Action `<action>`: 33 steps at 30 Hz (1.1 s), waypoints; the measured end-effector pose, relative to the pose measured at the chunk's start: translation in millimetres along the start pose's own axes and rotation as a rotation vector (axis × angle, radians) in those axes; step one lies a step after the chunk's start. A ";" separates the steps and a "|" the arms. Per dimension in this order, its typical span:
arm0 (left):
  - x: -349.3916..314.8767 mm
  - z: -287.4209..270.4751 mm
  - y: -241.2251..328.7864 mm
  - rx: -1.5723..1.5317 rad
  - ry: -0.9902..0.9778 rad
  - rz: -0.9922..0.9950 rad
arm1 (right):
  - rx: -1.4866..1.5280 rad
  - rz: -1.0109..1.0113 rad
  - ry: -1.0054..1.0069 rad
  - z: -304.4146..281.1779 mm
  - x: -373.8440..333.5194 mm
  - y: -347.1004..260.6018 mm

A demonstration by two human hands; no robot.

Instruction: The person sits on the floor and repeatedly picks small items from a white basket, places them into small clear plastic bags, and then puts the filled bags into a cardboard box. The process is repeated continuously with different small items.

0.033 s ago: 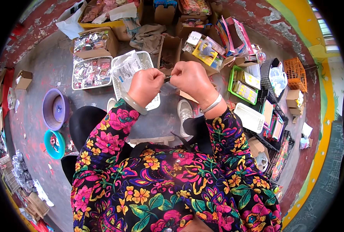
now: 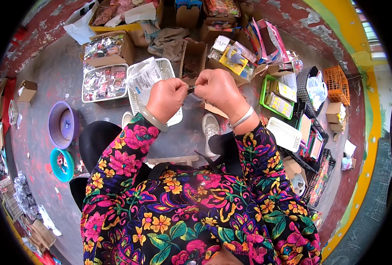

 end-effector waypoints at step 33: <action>5.0 -11.1 -4.2 -0.453 -0.334 -0.356 | 0.479 0.183 -0.064 17.5 3.1 19.5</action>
Point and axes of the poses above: each hand's wrist, its own x-axis towards the middle knuckle, its own z-axis out of the palm, y = z × x, the point moved 3 cm from there along x, towards the middle knuckle, and after that the axes turned 13 degrees about -z, right-handed, at the moved point
